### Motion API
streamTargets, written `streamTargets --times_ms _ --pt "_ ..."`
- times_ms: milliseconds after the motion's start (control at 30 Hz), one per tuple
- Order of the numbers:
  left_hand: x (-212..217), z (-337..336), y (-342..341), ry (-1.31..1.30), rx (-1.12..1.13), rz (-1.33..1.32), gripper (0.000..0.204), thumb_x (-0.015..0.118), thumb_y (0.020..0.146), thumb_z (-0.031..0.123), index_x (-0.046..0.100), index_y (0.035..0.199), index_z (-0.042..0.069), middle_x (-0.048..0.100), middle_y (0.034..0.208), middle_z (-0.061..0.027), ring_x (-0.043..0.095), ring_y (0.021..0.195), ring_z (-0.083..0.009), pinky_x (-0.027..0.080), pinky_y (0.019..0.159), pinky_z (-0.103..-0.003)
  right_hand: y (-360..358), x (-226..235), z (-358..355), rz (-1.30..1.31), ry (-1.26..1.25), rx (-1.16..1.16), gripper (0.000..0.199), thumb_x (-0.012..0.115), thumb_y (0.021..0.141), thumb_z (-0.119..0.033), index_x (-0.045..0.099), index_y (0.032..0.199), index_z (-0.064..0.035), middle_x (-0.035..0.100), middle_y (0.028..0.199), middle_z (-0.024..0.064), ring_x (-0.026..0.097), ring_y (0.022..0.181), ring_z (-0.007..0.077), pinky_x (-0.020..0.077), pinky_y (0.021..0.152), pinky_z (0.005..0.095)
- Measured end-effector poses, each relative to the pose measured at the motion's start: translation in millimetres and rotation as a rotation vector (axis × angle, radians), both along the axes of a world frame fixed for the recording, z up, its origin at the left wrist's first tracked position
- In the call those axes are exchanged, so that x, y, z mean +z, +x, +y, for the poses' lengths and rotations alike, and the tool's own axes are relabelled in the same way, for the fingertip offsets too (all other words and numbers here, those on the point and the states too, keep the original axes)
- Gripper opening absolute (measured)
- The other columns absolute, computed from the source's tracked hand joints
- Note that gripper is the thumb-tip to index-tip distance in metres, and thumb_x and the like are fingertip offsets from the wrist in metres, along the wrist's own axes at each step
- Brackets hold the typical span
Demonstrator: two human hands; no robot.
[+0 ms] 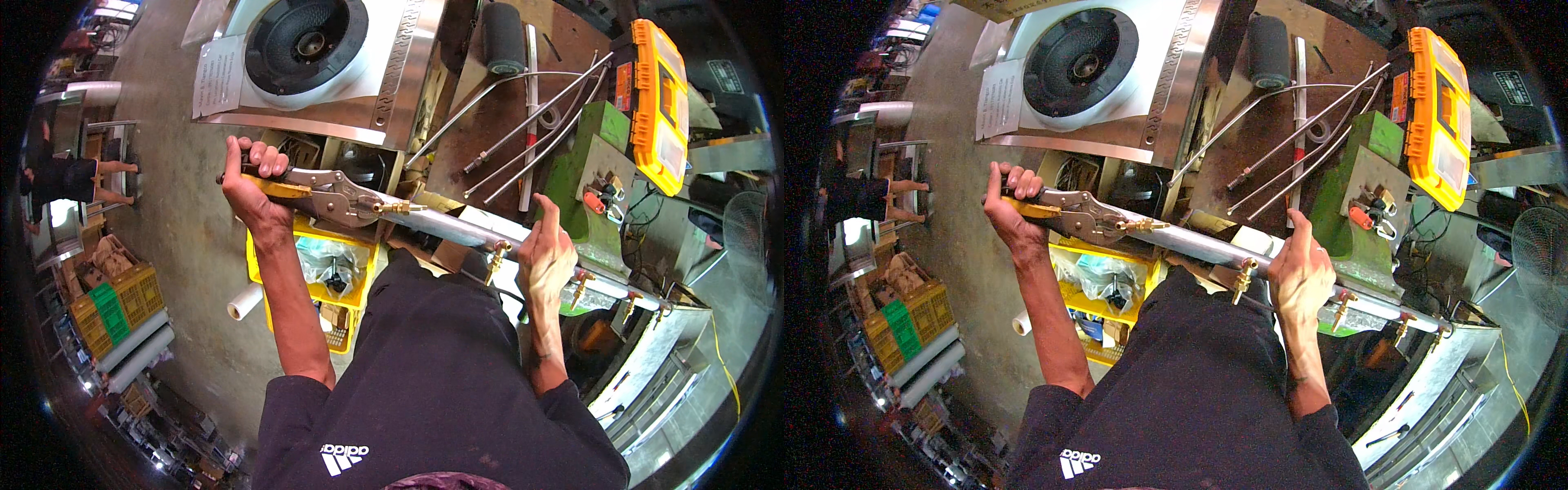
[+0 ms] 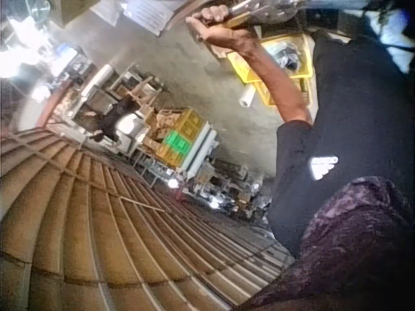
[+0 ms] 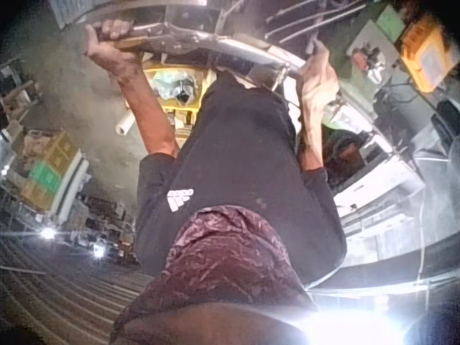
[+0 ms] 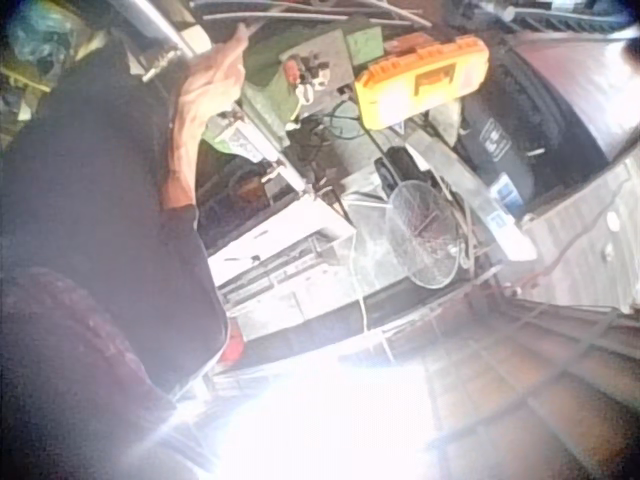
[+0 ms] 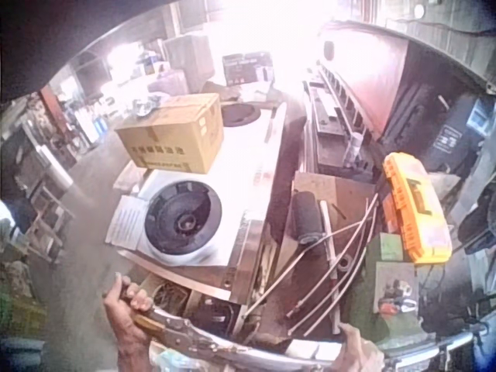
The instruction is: The person uses pliers to tighten brass fittings onto a metal pipe. They apply a red sealant to a small brass component and attach it to the pipe, then continue tightening multiple fittings along the pipe.
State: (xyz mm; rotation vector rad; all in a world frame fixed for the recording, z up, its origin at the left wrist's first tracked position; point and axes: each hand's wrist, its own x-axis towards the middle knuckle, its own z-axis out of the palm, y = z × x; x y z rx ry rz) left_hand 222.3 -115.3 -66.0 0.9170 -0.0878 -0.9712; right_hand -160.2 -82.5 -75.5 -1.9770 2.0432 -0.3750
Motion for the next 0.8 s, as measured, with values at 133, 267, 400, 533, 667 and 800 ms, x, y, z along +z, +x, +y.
streamTargets --times_ms 133,267,400,533,667,800 --pt "1.4 -13.3 5.8 0.027 -0.103 -0.034 0.024 0.056 0.108 0.03 0.055 0.094 0.011 0.043 0.073 0.0009 0.041 0.058 -0.0102 0.039 0.056 -0.029 0.3 -6.1 2.1 0.023 -0.024 -0.019 0.036 0.052 0.095 -0.004 0.061 0.128 -0.0159 0.066 0.075 0.02 0.066 0.07 0.0396 0.0492 0.064 0.051" --pt "-6.9 -23.9 12.3 0.02 -0.189 0.038 0.023 0.056 0.108 0.028 0.055 0.094 0.01 0.043 0.072 0.0007 0.041 0.058 -0.0103 0.039 0.055 -0.029 1.9 -3.3 2.2 0.01 -0.02 -0.014 0.034 0.052 0.095 -0.005 0.062 0.126 -0.015 0.067 0.077 0.0202 0.066 0.073 0.0403 0.0493 0.066 0.0509" --pt "-8.7 -37.4 8.8 0.015 -0.252 0.06 0.021 0.054 0.109 0.025 0.055 0.095 0.009 0.04 0.072 0.0027 0.039 0.057 -0.0086 0.036 0.054 -0.027 3.1 -4.7 1.4 0.031 -0.051 0.003 0.033 0.056 0.092 -0.003 0.062 0.124 -0.0124 0.069 0.078 0.0184 0.066 0.07 0.0381 0.0499 0.067 0.0492" --pt "-5.8 -52.5 2.0 0.031 -0.327 0.066 0.02 0.052 0.109 0.023 0.054 0.096 0.008 0.04 0.072 0.0028 0.039 0.057 -0.0078 0.037 0.054 -0.026 4.3 -5.1 1.0 0.007 -0.04 -0.023 0.031 0.052 0.095 -0.005 0.063 0.123 -0.0128 0.066 0.075 0.0218 0.066 0.072 0.0411 0.0485 0.066 0.0514" --pt "-18.8 -61.5 8.3 -0.003 -0.448 0.089 0.021 0.056 0.108 0.027 0.057 0.094 0.01 0.043 0.071 0.0024 0.043 0.056 -0.0087 0.04 0.055 -0.026 6.0 -4.7 1.7 0.013 -0.052 -0.034 0.029 0.052 0.095 -0.004 0.063 0.121 -0.0124 0.065 0.072 0.021 0.065 0.069 0.0403 0.0479 0.065 0.0517" --pt "-18.4 -72.7 5.0 0.013 -0.518 0.101 0.021 0.057 0.107 0.027 0.057 0.095 0.01 0.044 0.071 0.0026 0.043 0.057 -0.0073 0.041 0.055 -0.026 7.9 -5.9 1.4 0.009 -0.07 -0.039 0.026 0.052 0.095 -0.004 0.064 0.117 -0.0122 0.064 0.07 0.0194 0.064 0.067 0.0387 0.048 0.064 0.0511"
